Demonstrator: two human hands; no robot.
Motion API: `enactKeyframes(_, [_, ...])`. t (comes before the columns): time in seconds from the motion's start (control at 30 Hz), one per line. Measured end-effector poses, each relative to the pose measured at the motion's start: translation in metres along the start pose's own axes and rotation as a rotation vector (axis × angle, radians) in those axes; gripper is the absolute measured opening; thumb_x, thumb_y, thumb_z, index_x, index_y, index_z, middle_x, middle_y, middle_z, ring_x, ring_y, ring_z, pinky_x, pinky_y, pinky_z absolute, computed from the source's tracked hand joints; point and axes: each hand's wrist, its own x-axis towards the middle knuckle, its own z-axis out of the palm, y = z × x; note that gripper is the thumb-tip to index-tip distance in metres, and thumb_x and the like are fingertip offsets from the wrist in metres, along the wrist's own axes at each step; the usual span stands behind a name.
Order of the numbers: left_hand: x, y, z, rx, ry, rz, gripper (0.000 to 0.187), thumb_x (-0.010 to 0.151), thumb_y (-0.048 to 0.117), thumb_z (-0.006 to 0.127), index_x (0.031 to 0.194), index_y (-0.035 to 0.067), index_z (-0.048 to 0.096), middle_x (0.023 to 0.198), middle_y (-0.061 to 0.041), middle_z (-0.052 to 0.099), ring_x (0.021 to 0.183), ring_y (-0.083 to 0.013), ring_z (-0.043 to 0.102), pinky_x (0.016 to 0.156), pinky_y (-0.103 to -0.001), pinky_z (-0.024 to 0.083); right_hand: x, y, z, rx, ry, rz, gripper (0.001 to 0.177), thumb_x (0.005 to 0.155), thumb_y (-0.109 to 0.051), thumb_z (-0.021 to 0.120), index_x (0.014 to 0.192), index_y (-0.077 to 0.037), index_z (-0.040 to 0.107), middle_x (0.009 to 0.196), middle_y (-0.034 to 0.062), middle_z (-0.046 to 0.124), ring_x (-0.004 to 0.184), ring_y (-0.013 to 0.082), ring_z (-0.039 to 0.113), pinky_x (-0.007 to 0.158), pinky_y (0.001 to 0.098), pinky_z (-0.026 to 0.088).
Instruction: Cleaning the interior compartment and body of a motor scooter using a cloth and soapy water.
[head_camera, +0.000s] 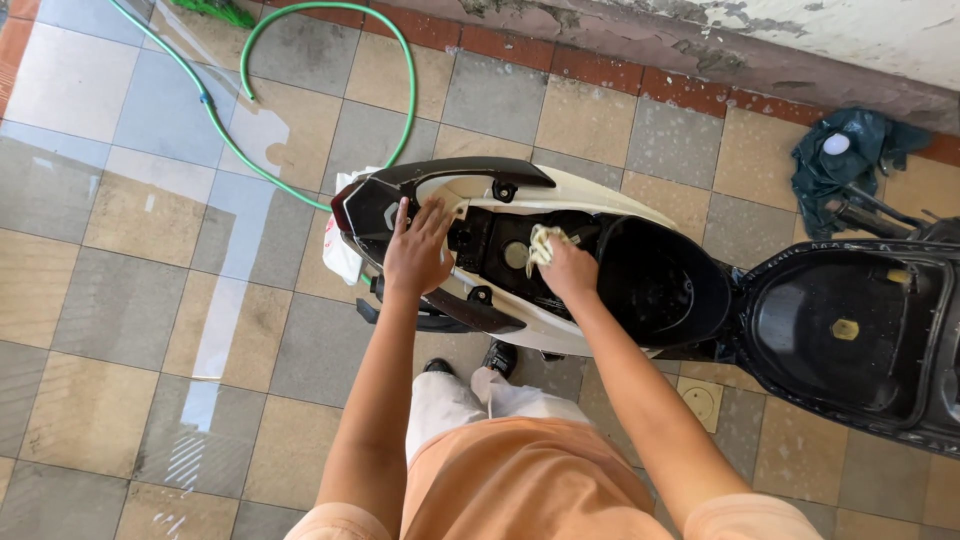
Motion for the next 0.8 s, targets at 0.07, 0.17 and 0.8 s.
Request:
enactKeyframes(0.07, [-0.003, -0.002, -0.001, 0.006, 0.001, 0.002, 0.066, 0.090, 0.037, 0.049, 0.154, 0.018, 0.046, 0.164, -0.002, 0.037, 0.155, -0.0164, 0.022, 0.128, -0.049, 0.002, -0.021, -0.006, 0.009, 0.011, -0.055, 0.011, 0.053, 0.080, -0.032, 0.078, 0.129, -0.016, 0.064, 0.102, 0.0158, 0.075, 0.081, 0.0370, 0.074, 0.070, 0.0495, 0.060])
enactKeyframes(0.17, [0.000, -0.002, -0.002, 0.005, 0.006, 0.001, 0.064, 0.092, 0.036, 0.048, 0.153, 0.018, 0.047, 0.163, -0.002, 0.037, 0.155, -0.0164, 0.022, 0.129, -0.049, 0.003, -0.036, -0.012, 0.002, 0.014, -0.121, 0.025, 0.047, 0.082, -0.031, 0.076, 0.126, -0.017, 0.066, 0.100, 0.0146, 0.076, 0.079, 0.0352, 0.075, 0.070, 0.0480, 0.061])
enactKeyframes(0.8, [0.000, -0.002, -0.005, -0.033, -0.020, 0.000, 0.066, 0.090, 0.036, 0.053, 0.152, 0.017, 0.047, 0.163, -0.001, 0.039, 0.155, -0.0163, 0.023, 0.129, -0.049, 0.004, -0.008, -0.011, -0.022, 0.020, -0.355, 0.110, 0.040, 0.084, -0.043, 0.071, 0.120, -0.026, 0.070, 0.097, 0.0125, 0.075, 0.081, 0.0320, 0.077, 0.074, 0.0461, 0.062])
